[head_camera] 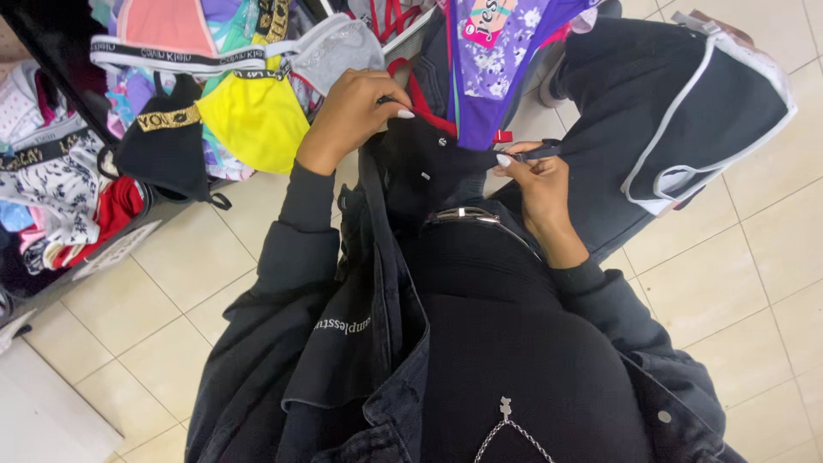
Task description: The person picks up various types of underwear and bras from a large pile, showing several items to the camera one at a time.
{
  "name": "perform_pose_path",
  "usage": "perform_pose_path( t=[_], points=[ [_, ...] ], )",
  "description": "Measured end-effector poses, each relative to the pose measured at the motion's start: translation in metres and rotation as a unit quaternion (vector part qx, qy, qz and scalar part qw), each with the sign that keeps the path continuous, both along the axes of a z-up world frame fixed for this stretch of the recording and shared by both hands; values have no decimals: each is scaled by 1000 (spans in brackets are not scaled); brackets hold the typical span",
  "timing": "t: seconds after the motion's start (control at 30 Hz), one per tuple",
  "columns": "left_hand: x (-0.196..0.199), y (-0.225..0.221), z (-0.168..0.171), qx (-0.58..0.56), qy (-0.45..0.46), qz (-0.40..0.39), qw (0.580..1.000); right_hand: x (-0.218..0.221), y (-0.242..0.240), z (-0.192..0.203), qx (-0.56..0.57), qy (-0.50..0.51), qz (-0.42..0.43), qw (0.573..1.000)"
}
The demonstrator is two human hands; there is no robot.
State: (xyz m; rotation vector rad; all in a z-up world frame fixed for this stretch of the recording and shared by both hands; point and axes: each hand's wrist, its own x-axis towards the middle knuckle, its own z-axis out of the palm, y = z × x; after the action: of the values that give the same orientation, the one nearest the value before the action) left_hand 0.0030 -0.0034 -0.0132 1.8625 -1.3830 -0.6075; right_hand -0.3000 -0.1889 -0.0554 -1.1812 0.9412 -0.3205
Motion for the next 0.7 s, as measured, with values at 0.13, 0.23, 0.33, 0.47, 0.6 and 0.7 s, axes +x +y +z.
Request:
perform_pose_path(
  t=[0.13,0.23,0.33,0.47,0.6,0.7],
  points=[
    [1,8,-2,-16,35,22,999,-5,-6,-10,-52,-71,-8,996],
    [1,7,-5,4,21,51,998,5,-11,-10,-83,-49,33,995],
    [5,2,-9,14,13,71,997,4,-12,-29,13,14,48,999],
    [35,-14,2,-31,-36,147,988,-7,-11,-34,103,69,145,982],
    [95,-70,1,-14,-110,196,974,-12,-12,-56,163,23,142,976],
    [106,-117,-7,196,-71,254,944,-13,-16,-52,165,35,152,974]
  ],
)
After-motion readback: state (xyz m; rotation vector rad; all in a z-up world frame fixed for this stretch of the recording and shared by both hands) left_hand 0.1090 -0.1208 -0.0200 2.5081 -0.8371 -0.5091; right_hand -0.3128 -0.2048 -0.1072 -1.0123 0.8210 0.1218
